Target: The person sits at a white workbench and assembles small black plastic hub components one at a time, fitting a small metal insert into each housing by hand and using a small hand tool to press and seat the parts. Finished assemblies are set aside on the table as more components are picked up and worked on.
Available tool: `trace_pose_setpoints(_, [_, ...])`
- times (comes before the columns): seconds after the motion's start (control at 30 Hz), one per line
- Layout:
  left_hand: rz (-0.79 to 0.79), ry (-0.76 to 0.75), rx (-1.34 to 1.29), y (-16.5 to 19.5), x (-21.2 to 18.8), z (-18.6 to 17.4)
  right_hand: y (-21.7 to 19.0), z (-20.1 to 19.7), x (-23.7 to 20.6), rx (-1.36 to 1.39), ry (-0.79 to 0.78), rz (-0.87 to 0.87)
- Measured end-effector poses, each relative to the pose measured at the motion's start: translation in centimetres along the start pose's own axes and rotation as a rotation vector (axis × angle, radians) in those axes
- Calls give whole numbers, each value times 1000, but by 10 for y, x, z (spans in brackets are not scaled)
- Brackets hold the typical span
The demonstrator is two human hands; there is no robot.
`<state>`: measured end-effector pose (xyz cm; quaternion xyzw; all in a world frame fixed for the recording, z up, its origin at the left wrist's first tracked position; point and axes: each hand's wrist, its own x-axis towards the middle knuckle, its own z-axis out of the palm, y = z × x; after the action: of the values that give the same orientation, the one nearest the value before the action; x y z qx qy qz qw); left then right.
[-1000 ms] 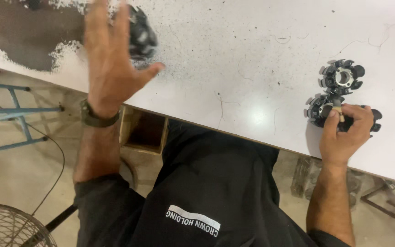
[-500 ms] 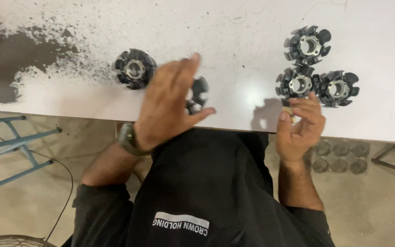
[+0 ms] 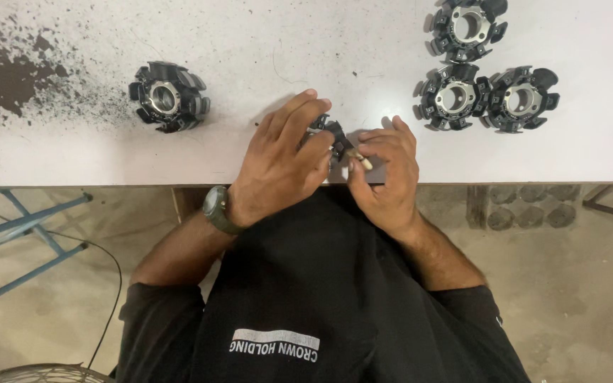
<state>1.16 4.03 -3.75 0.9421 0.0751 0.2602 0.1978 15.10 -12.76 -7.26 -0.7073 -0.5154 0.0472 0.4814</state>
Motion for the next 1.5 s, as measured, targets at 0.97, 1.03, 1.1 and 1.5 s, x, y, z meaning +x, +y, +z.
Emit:
trace_pose_setpoints(0.97, [-317,97,-196,3,-14,33,-13,7,13,-173,-70,-91])
trace_pose_setpoints(1.03, [-312,104,-186,2,-15,35,-12,9,12,-170,-60,-124])
trace_pose_setpoints(1.1, [-309,108,-184,2,-17,37,-12,10,11,-178,-56,-141])
trace_pose_setpoints(1.5, [-270,215,-211,4,-14,23,-19,2,21,-220,-132,-149])
